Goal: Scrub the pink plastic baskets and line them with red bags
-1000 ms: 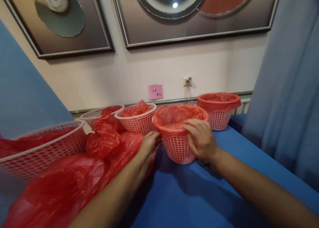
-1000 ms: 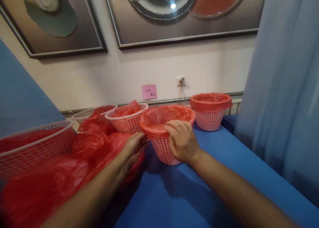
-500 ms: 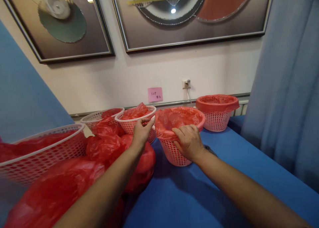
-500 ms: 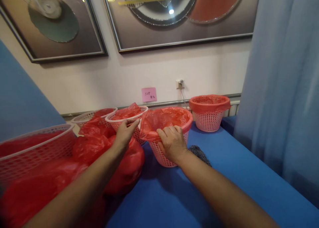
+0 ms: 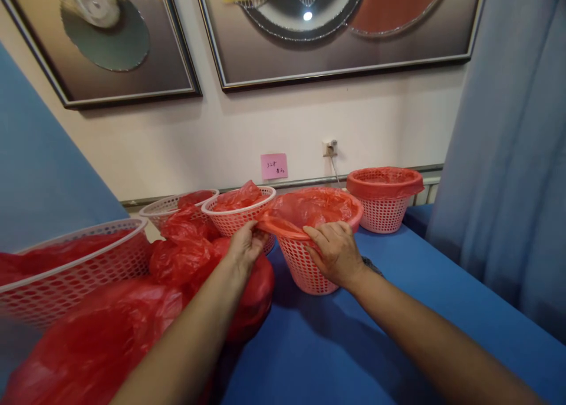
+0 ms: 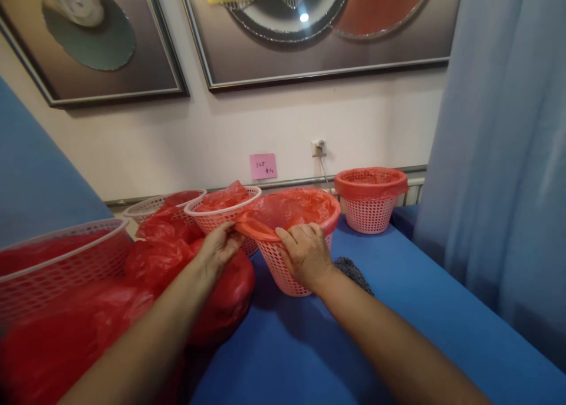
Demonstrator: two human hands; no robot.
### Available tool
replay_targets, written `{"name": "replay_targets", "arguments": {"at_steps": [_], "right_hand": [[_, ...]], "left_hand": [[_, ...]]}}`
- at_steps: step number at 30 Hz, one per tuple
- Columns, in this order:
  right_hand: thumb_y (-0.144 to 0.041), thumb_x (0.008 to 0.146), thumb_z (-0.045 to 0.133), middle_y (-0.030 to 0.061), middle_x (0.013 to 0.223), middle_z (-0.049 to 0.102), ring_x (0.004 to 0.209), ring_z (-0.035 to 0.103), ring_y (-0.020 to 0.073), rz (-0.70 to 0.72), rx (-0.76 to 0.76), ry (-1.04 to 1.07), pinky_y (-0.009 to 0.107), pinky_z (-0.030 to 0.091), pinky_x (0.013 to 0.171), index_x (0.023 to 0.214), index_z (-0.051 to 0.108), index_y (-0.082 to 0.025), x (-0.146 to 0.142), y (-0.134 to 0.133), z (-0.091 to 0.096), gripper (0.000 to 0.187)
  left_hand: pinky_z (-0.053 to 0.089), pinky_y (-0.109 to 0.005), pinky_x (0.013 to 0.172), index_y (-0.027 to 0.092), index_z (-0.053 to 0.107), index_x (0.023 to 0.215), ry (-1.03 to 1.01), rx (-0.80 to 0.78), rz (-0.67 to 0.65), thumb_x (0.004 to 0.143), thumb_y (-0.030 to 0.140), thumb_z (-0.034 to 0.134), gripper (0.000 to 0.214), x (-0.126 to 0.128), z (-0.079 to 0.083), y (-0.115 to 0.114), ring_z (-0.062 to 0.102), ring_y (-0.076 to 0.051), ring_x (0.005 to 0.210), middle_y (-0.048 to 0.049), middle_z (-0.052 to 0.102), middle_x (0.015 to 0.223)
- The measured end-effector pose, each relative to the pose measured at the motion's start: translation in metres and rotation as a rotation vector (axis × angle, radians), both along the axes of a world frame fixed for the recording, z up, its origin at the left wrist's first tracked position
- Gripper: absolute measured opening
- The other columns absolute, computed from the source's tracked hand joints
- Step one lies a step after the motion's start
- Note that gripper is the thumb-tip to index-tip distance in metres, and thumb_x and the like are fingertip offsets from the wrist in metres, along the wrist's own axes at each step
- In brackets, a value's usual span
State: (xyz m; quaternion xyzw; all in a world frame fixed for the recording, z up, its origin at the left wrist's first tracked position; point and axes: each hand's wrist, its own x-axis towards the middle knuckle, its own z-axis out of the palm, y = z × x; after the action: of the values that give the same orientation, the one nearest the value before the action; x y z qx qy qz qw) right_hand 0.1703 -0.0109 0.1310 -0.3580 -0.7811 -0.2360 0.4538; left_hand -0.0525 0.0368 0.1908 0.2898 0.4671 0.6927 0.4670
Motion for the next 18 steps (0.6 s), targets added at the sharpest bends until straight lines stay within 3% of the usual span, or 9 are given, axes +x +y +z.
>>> {"name": "replay_targets", "arguments": {"at_steps": [5, 10, 13, 18], "right_hand": [[-0.029, 0.097, 0.06, 0.0046, 0.095, 0.068, 0.089, 0.056, 0.0233, 0.022, 0.061, 0.036, 0.042, 0.035, 0.087, 0.134, 0.056, -0.022, -0.001, 0.003, -0.002, 0.038], [-0.016, 0.096, 0.058, 0.003, 0.105, 0.069, 0.095, 0.06, 0.0205, 0.122, 0.154, 0.171, 0.041, 0.038, 0.091, 0.119, 0.057, -0.026, 0.0, 0.005, -0.007, 0.025], [-0.014, 0.096, 0.058, 0.006, 0.114, 0.068, 0.099, 0.062, 0.02, 0.167, 0.175, 0.233, 0.041, 0.042, 0.093, 0.114, 0.054, -0.024, 0.001, 0.006, -0.008, 0.021], [-0.018, 0.093, 0.064, 0.0122, 0.13, 0.06, 0.11, 0.062, 0.0224, 0.144, 0.221, 0.183, 0.046, 0.045, 0.097, 0.117, 0.052, -0.024, 0.005, 0.011, -0.012, 0.027]], "left_hand": [[0.06, -0.027, 0.055, 0.011, 0.065, 0.085, -0.24, -0.142, -0.137, 0.089, 0.002, 0.05, 0.018, 0.0, -0.017, 0.0, 0.066, -0.017, 0.053, -0.0067, 0.067, 0.064], [0.062, -0.023, 0.057, 0.012, 0.066, 0.101, -0.382, -0.127, -0.162, 0.093, 0.002, 0.045, 0.025, -0.004, -0.01, 0.008, 0.071, -0.016, 0.057, -0.0062, 0.072, 0.072], [0.063, -0.023, 0.059, 0.012, 0.066, 0.109, -0.438, -0.12, -0.179, 0.096, 0.003, 0.042, 0.029, -0.002, -0.012, 0.009, 0.073, -0.015, 0.062, -0.0068, 0.074, 0.078], [0.06, -0.02, 0.06, 0.01, 0.067, 0.108, -0.428, -0.14, -0.175, 0.098, 0.004, 0.048, 0.022, 0.006, -0.032, 0.011, 0.07, -0.012, 0.067, -0.006, 0.073, 0.087]]}}
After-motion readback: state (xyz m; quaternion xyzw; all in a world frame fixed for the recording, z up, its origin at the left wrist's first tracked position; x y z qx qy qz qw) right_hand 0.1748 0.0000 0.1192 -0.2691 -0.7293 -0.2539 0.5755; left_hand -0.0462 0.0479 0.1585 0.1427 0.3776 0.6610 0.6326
